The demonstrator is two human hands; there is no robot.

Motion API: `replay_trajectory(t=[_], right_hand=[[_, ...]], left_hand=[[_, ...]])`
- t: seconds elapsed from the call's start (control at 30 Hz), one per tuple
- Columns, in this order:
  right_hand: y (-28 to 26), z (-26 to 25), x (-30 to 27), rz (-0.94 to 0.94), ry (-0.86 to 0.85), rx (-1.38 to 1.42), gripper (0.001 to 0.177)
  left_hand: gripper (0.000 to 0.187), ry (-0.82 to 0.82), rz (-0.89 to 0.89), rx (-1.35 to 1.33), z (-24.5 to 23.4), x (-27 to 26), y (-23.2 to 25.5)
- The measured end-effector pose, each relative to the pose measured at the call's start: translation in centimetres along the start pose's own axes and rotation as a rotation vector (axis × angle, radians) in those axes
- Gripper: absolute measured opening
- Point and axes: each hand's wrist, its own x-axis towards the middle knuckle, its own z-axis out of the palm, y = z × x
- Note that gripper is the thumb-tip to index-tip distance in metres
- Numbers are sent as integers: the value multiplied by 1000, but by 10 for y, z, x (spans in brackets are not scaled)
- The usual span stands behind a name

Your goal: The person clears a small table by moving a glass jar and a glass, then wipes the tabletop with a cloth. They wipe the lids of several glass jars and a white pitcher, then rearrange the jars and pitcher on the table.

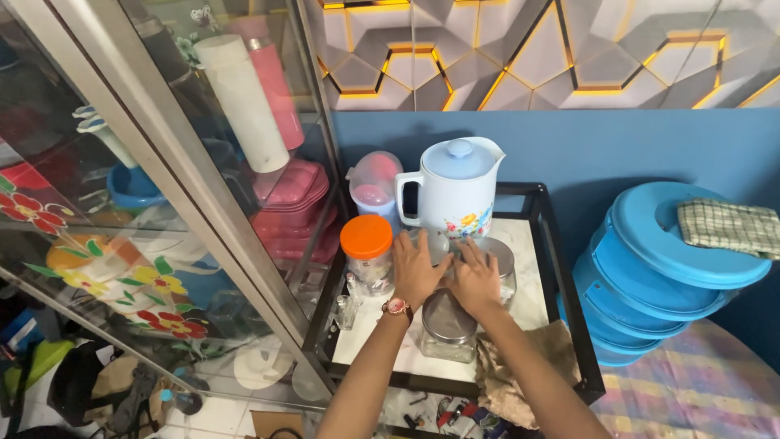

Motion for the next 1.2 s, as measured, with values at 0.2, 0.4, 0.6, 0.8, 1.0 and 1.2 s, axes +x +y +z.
replay_trajectory(t=[0.2, 0.4, 0.6, 0.8, 1.0, 1.2], right_hand=[[4, 5, 2, 7, 16, -31, 51], [-5, -14, 3, 31, -9, 4, 66], [-4, -18, 2, 50, -65, -53, 67], [-11, -32, -1, 98, -94, 3, 63], [-9, -28, 2, 109, -104, -35, 65], [-9, -30, 2, 96, -94, -11, 66]], left_hand=[[75, -69, 104, -59, 3, 7, -24], [74, -342, 131, -1, -10, 29, -29], [100, -563, -13, 226, -15, 66, -2], [64, -525, -35, 377, 4, 73, 1], [62, -572, -15, 341, -18, 79, 3], [77, -593, 125, 251, -30, 86, -10]])
